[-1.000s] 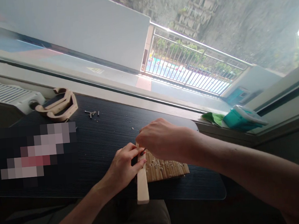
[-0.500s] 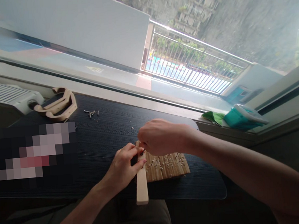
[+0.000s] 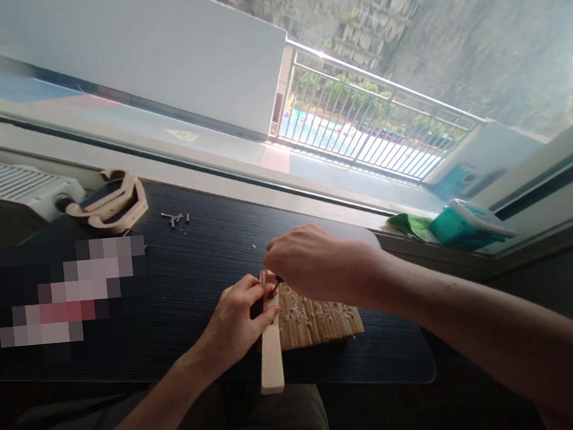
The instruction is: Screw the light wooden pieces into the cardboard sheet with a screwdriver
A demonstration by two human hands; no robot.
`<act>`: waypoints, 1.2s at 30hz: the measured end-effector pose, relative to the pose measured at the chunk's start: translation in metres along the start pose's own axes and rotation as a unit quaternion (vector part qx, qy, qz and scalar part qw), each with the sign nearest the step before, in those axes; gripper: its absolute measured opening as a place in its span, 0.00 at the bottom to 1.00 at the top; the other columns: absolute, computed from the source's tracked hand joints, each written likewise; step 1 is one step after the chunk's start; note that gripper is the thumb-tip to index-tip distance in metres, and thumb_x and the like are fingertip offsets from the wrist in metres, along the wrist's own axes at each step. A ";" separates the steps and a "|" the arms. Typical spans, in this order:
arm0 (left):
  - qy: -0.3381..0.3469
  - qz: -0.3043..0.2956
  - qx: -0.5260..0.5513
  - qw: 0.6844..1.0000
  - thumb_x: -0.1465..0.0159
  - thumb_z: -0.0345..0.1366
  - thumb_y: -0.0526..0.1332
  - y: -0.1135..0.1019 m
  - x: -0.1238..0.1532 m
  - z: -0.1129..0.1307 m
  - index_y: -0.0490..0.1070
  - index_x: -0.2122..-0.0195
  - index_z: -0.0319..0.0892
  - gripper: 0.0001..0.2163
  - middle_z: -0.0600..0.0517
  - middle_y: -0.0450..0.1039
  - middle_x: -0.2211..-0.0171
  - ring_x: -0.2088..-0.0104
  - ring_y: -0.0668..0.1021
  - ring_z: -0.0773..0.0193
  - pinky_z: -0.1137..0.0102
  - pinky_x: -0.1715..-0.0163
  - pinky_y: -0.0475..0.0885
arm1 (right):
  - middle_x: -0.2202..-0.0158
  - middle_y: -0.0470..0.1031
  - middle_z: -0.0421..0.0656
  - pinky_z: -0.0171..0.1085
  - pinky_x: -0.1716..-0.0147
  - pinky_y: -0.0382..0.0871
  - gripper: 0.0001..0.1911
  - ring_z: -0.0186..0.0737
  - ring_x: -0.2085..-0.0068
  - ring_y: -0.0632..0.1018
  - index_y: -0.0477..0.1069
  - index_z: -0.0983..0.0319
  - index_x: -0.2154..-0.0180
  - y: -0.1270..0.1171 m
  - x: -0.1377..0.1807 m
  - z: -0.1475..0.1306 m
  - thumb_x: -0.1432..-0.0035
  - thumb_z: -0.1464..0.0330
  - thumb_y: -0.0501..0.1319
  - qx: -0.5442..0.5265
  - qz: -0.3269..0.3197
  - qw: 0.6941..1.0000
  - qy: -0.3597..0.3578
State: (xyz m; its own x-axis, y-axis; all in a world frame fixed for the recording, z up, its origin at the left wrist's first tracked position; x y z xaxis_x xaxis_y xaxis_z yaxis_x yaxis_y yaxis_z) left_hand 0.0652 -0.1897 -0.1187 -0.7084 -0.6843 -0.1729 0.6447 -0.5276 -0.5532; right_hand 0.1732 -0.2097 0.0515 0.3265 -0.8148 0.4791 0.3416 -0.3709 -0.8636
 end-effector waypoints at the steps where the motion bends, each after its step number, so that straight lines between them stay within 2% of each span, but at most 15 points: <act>1: 0.000 0.000 -0.003 1.000 0.40 0.34 0.60 0.000 0.000 0.000 0.73 0.67 0.41 0.04 0.50 0.70 0.62 0.60 0.74 0.60 0.66 0.56 0.67 | 0.65 0.78 0.46 0.34 0.72 0.62 0.10 0.42 0.63 0.78 0.75 0.66 0.67 0.002 -0.001 0.000 0.44 0.79 0.56 0.001 0.013 1.000 -0.010; 3: 0.001 0.001 -0.006 1.000 0.40 0.34 0.60 0.000 0.000 0.000 0.73 0.67 0.41 0.04 0.50 0.70 0.62 0.60 0.74 0.60 0.66 0.57 0.67 | 0.67 0.78 0.46 0.35 0.73 0.61 0.09 0.42 0.64 0.78 0.75 0.66 0.69 0.005 -0.004 0.001 0.45 0.79 0.56 0.003 0.024 1.000 -0.019; 10: 0.007 -0.001 -0.008 1.000 0.40 0.34 0.60 0.000 0.000 0.000 0.73 0.68 0.40 0.04 0.50 0.70 0.63 0.61 0.74 0.61 0.66 0.57 0.68 | 0.72 0.78 0.49 0.34 0.74 0.61 0.09 0.45 0.63 0.78 0.77 0.66 0.68 0.005 -0.005 0.003 0.45 0.75 0.57 -0.014 -0.007 1.000 0.006; 19: 0.012 0.005 -0.016 1.000 0.41 0.33 0.60 0.000 0.000 0.000 0.74 0.66 0.40 0.05 0.49 0.70 0.62 0.60 0.74 0.59 0.65 0.57 0.68 | 0.63 0.79 0.46 0.33 0.73 0.61 0.08 0.41 0.62 0.78 0.76 0.64 0.65 0.001 0.002 -0.003 0.43 0.76 0.58 -0.005 -0.015 1.000 -0.006; 28: 0.021 0.005 -0.018 1.000 0.40 0.34 0.60 0.001 -0.001 -0.003 0.74 0.66 0.41 0.05 0.50 0.70 0.63 0.62 0.74 0.62 0.66 0.59 0.68 | 0.68 0.79 0.47 0.34 0.72 0.61 0.08 0.42 0.63 0.78 0.76 0.65 0.68 0.011 -0.006 0.005 0.46 0.76 0.58 -0.023 -0.001 1.000 -0.014; 36: 0.026 0.008 -0.028 0.999 0.40 0.35 0.59 0.001 0.000 -0.002 0.74 0.66 0.42 0.06 0.50 0.71 0.63 0.62 0.74 0.62 0.67 0.58 0.69 | 0.66 0.79 0.47 0.33 0.73 0.61 0.08 0.43 0.63 0.78 0.75 0.64 0.64 0.003 0.003 0.001 0.44 0.75 0.58 -0.012 -0.016 1.000 0.021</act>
State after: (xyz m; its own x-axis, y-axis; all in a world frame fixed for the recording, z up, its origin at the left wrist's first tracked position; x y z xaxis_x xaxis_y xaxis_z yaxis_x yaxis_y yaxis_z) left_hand 0.0650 -0.1893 -0.1207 -0.7129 -0.6650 -0.2226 0.6398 -0.4869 -0.5946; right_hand 0.1757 -0.2129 0.0503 0.2793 -0.8201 0.4995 0.3296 -0.4067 -0.8520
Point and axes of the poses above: each hand's wrist, its own x-axis away from the middle knuckle, its own y-axis out of the palm, z = x × y, the point moved 1 cm from there along -x, towards the middle knuckle
